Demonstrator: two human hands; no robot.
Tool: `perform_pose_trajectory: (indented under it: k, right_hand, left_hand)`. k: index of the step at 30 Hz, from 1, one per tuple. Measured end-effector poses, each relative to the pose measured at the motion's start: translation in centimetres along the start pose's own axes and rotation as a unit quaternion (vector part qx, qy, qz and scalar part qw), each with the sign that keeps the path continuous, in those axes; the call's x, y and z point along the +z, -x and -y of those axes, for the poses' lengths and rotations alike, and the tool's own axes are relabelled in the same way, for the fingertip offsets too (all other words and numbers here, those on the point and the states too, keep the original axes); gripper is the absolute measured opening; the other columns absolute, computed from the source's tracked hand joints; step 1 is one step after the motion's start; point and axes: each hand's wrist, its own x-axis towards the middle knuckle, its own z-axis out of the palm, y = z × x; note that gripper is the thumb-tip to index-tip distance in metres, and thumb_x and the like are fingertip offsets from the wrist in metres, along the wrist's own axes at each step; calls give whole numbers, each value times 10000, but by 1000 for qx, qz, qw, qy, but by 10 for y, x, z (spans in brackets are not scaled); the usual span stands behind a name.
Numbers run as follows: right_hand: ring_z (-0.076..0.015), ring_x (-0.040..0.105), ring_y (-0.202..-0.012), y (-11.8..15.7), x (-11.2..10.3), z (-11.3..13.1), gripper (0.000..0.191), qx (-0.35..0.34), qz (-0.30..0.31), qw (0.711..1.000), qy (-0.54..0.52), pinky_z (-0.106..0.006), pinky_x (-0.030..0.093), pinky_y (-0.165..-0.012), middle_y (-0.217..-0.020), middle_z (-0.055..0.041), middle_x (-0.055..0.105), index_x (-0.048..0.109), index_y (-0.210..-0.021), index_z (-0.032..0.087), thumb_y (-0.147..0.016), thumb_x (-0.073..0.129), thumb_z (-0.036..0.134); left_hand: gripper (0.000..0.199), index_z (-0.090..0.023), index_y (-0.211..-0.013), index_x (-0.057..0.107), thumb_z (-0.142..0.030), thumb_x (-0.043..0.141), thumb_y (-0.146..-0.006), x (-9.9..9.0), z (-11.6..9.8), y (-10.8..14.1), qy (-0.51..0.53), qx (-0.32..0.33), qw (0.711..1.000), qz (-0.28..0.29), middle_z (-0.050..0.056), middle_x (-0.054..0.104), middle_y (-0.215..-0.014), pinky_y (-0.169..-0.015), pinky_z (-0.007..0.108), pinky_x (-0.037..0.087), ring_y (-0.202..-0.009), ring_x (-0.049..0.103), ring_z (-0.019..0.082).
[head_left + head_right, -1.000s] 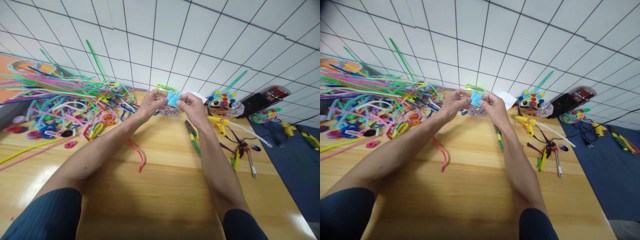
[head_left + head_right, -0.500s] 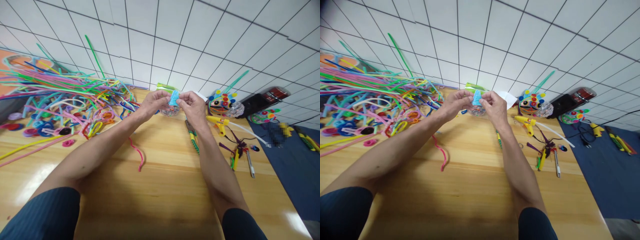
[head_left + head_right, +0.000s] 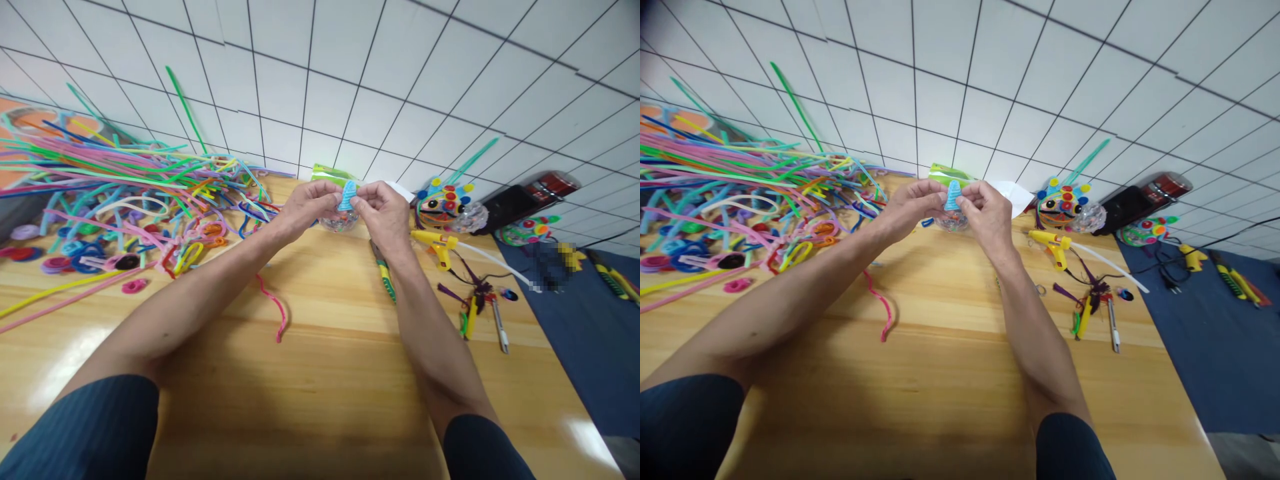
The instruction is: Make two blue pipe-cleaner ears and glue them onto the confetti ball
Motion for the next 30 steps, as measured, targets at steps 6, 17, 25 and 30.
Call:
perform_pose_trajectory:
  k: [6, 17, 25, 30]
  right_hand:
    - [-164, 659, -696, -1, -2, 3, 225, 11, 15, 999, -45, -320, 561, -690, -782, 22, 718, 714, -861, 249, -847, 865, 414]
    - [-150, 627, -676, -6, -9, 6, 452, 44, 24, 990, -129, -292, 515, -616, -769, 17, 672, 696, -889, 251, -866, 824, 684]
    - [-157, 662, -734, -4, 0, -1, 301, 44, 41, 989, -136, -313, 591, -718, -800, 27, 707, 705, -925, 257, -843, 840, 514]
    - [-154, 652, -699, -3, 1, 1, 219, 49, 43, 987, -146, -314, 581, -681, -792, 25, 711, 711, -921, 258, -830, 821, 424]
  left_hand:
    - [394, -144, -971, 777, -396, 1010, -776, -5, 6, -3, 9, -11, 1000, 12, 45, 825, -859, -710, 246, 652, -727, 800, 162]
    - [299, -153, -894, 718, -321, 959, -837, 1, -5, -2, 79, -47, 996, 0, 25, 782, -761, -627, 222, 647, -675, 776, 149]
    - [237, -160, -915, 708, -261, 918, -876, 7, -7, 0, 83, -48, 995, -35, 13, 780, -760, -669, 220, 671, -734, 825, 171]
    - [276, -158, -922, 694, -292, 931, -879, 6, -6, -1, 88, -46, 995, -27, 37, 814, -802, -722, 251, 701, -773, 850, 199]
